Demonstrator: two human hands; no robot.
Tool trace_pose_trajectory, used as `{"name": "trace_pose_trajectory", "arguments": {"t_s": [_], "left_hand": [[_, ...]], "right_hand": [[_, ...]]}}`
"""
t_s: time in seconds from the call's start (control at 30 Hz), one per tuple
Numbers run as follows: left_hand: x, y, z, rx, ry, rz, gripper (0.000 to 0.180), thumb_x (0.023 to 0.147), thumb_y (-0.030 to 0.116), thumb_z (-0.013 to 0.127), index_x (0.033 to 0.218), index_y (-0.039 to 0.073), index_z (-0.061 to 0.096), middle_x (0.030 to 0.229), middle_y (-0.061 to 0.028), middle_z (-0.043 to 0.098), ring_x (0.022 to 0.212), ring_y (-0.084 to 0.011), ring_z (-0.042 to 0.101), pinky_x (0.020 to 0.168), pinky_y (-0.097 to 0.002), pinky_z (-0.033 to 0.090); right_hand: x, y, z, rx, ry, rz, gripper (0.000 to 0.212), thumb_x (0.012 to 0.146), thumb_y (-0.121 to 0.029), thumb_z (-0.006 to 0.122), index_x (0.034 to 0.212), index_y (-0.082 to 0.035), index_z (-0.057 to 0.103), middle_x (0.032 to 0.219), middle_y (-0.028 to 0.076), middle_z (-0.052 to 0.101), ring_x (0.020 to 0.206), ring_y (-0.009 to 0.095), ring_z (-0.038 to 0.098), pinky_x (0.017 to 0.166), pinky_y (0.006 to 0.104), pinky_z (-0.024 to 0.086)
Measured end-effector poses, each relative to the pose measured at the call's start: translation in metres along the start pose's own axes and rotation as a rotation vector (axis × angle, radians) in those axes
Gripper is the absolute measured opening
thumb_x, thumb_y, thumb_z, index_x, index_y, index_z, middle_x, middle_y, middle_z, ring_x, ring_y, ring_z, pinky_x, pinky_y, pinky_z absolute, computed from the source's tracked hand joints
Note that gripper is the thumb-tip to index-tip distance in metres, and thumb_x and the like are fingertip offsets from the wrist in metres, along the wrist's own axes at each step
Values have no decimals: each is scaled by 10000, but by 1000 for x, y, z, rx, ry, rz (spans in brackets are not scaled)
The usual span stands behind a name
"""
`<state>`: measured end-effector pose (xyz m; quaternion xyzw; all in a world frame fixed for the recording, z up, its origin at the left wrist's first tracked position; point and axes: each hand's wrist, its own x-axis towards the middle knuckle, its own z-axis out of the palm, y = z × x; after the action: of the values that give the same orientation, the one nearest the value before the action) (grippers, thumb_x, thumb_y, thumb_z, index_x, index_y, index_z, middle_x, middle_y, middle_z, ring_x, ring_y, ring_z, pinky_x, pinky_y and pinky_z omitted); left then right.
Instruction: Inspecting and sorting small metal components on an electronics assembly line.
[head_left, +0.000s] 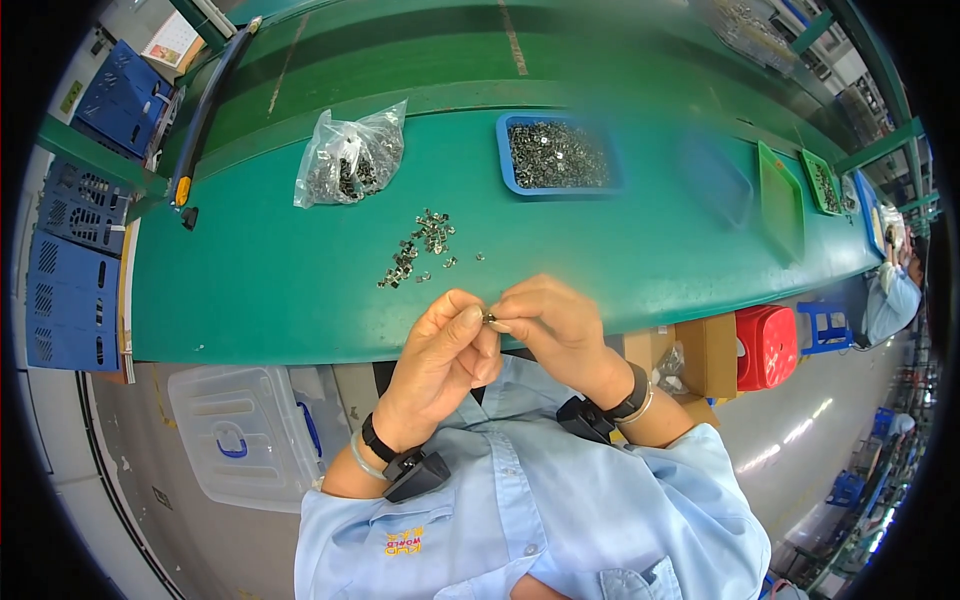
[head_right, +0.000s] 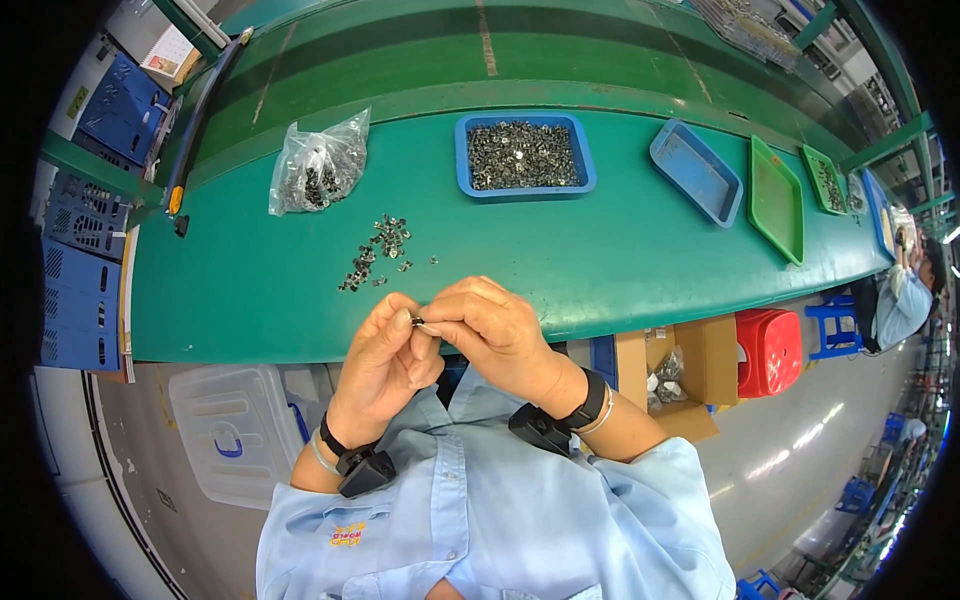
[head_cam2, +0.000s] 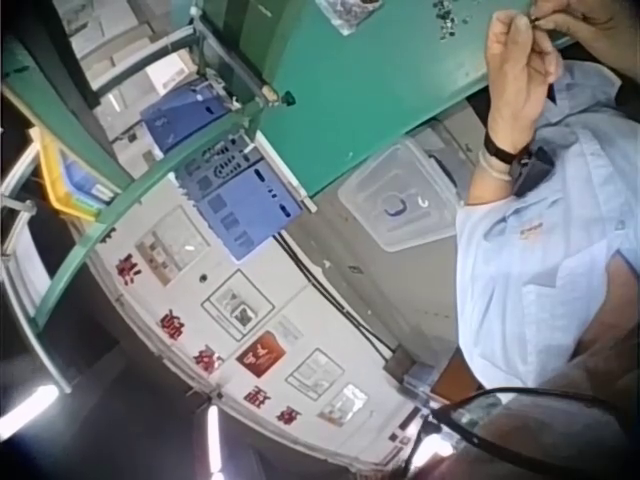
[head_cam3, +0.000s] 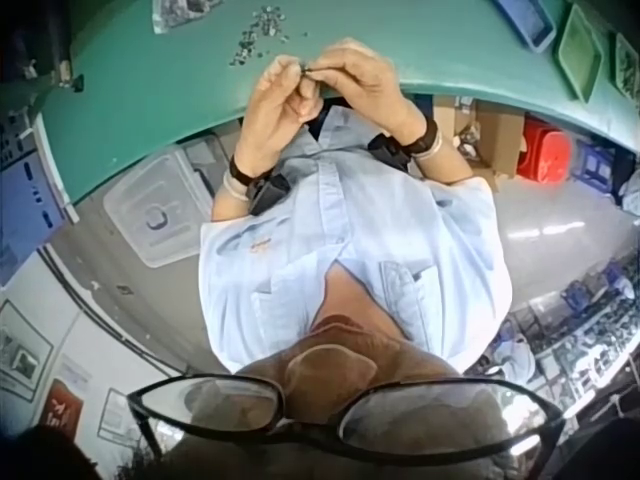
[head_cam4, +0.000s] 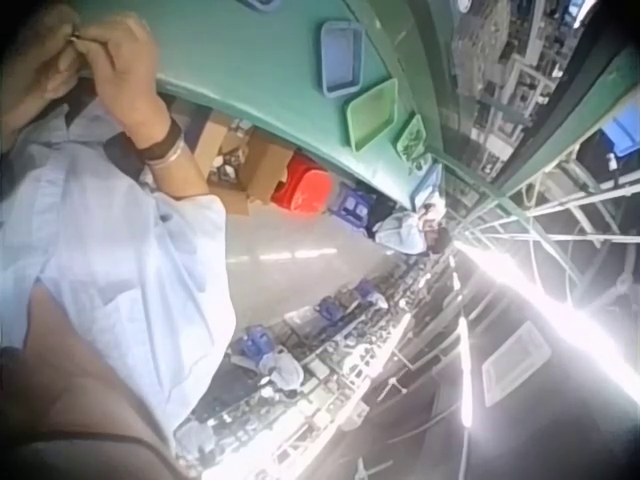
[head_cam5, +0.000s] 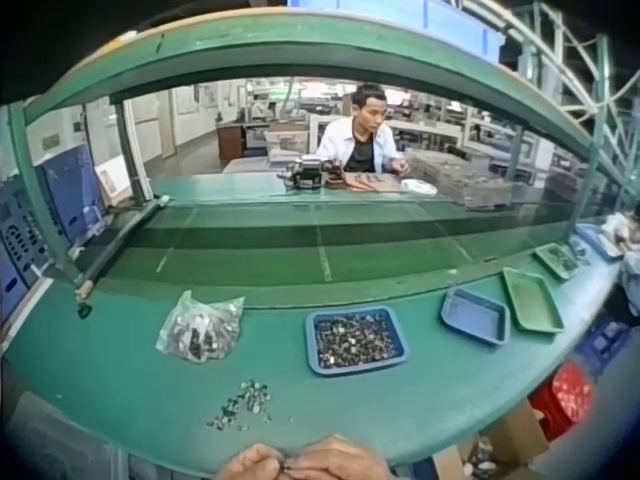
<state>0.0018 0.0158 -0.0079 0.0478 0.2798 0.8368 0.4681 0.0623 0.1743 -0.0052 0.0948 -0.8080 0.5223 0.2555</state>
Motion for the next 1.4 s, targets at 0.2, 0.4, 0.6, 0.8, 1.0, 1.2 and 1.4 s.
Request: {"name": "trace_pose_trajectory", "arguments": {"t_s": [0.2, 0.4, 0.6, 0.8, 1.0, 1.2, 1.4], "left_hand": [[0, 2, 1, 25, 8, 0, 164, 956, 227, 547, 933, 67, 518, 645, -65, 561, 505, -131, 476, 456, -257, 351], [-1, 7, 4, 122, 14, -8, 166, 940, 227, 577, 923, 72, 520, 647, -53, 564, 510, -119, 488, 448, -248, 352], [-1, 8, 8, 217, 82, -4, 163, 935, 222, 587, 919, 75, 518, 652, -39, 567, 521, -111, 503, 447, -235, 358], [0, 10, 7, 295, 97, -23, 173, 945, 235, 572, 920, 73, 515, 659, -42, 571, 529, -111, 508, 454, -234, 365], [2, 11, 9, 173, 40, -30, 204, 961, 259, 538, 910, 63, 516, 648, -52, 568, 526, -117, 504, 456, -238, 365], [3, 8, 6, 180, 39, -68, 221, 969, 265, 521, 892, 58, 524, 626, -54, 556, 525, -123, 500, 455, -238, 357], [2, 8, 7, 203, 35, -64, 211, 966, 254, 527, 895, 56, 530, 630, -47, 554, 528, -119, 501, 458, -234, 360]], "right_hand": [[2, 2, -1, -29, -26, -44, 153, 764, 6, 696, 893, -50, 637, 839, 67, 638, 764, 216, 614, 645, 314, 492], [6, -1, -5, -49, -47, -94, 165, 750, 22, 698, 890, -40, 635, 831, 76, 632, 752, 227, 616, 637, 320, 495], [6, -2, -7, -84, -59, -100, 175, 740, 27, 702, 889, -36, 634, 823, 83, 630, 753, 239, 616, 639, 324, 496], [9, -1, -12, -157, -104, -111, 166, 735, 14, 711, 875, -36, 637, 816, 82, 632, 743, 239, 612, 640, 324, 493], [8, 4, -13, -88, -87, -127, 149, 740, -2, 713, 864, -41, 639, 819, 75, 635, 742, 230, 610, 648, 327, 491], [8, 5, -13, -61, -92, -109, 145, 744, -10, 715, 861, -49, 639, 814, 65, 631, 743, 219, 607, 645, 321, 490], [6, 4, -12, -46, -92, -44, 144, 749, -12, 717, 863, -52, 639, 814, 59, 627, 739, 202, 604, 628, 307, 489]]}}
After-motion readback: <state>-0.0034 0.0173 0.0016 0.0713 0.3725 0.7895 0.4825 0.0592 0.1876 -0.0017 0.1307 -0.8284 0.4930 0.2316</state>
